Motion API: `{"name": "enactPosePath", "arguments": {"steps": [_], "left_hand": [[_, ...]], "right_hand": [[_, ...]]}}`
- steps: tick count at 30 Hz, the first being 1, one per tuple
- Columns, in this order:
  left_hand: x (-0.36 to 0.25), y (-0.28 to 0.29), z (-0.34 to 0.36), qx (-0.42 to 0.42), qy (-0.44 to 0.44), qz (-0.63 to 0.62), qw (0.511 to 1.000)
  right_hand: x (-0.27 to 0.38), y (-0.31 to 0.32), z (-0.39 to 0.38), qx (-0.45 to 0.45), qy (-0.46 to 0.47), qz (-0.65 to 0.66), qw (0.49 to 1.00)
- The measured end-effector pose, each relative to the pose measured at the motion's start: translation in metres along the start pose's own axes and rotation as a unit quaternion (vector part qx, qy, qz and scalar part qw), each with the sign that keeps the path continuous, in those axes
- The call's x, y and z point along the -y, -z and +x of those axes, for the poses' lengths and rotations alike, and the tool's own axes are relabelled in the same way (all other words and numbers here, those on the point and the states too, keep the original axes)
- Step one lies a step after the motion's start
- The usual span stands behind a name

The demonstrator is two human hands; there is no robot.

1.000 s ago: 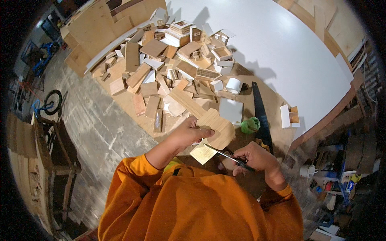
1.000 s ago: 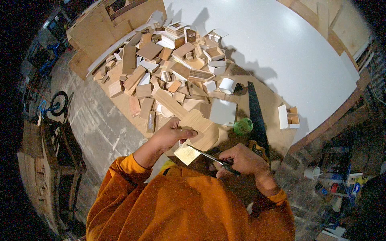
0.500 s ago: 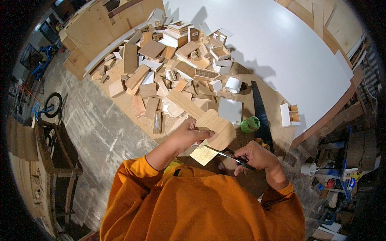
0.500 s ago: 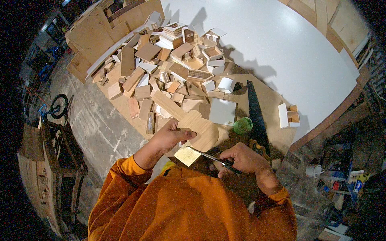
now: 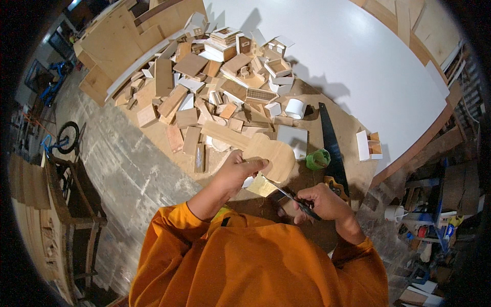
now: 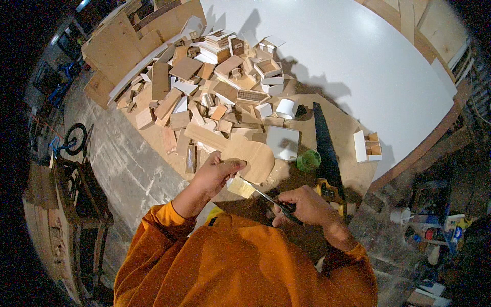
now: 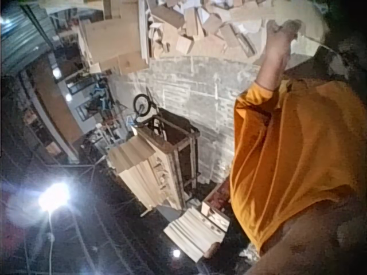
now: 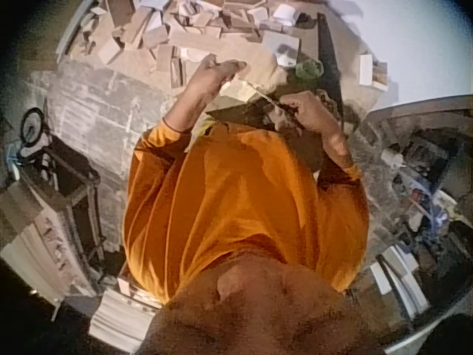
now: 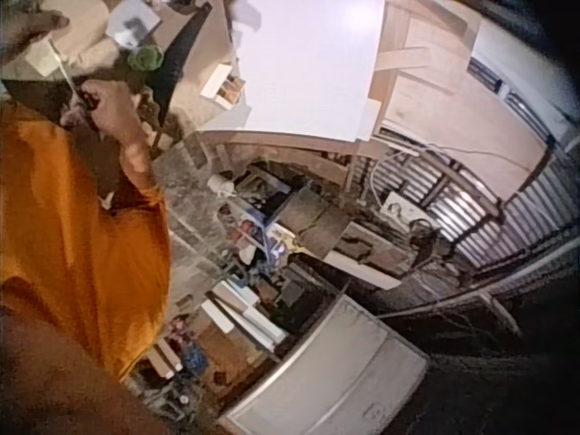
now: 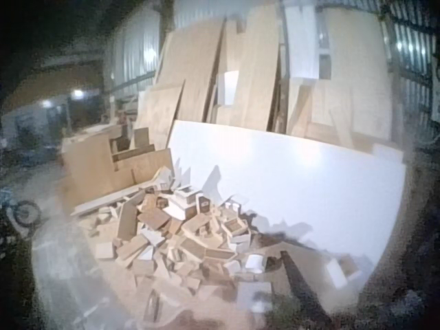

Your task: The person assembles a miniature furniture model by applying glue to wooden pieces, joining them together, and trimming excess material with scissors.

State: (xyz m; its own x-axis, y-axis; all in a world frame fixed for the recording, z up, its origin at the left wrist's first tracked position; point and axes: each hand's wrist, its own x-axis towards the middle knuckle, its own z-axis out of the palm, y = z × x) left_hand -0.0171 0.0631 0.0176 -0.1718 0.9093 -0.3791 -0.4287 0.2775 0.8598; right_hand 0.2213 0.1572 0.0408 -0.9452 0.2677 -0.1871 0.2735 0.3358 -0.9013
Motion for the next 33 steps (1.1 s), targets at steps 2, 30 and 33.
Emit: {"name": "enactPosePath", "arguments": {"steps": [2, 30, 33], "left_hand": [[0.004, 0.001, 0.003, -0.015, -0.011, -0.021, 1.000], [0.006, -0.009, 0.003, -0.051, 0.002, -0.063, 0.997], [0.009, -0.006, 0.005, -0.052, -0.001, -0.051, 0.997]], "right_hand": [[-0.002, -0.002, 0.001, 0.000, -0.013, 0.016, 1.000], [-0.003, -0.010, 0.000, -0.016, -0.063, 0.010, 0.998], [-0.004, -0.011, 0.001, -0.021, -0.063, 0.007, 0.998]]}}
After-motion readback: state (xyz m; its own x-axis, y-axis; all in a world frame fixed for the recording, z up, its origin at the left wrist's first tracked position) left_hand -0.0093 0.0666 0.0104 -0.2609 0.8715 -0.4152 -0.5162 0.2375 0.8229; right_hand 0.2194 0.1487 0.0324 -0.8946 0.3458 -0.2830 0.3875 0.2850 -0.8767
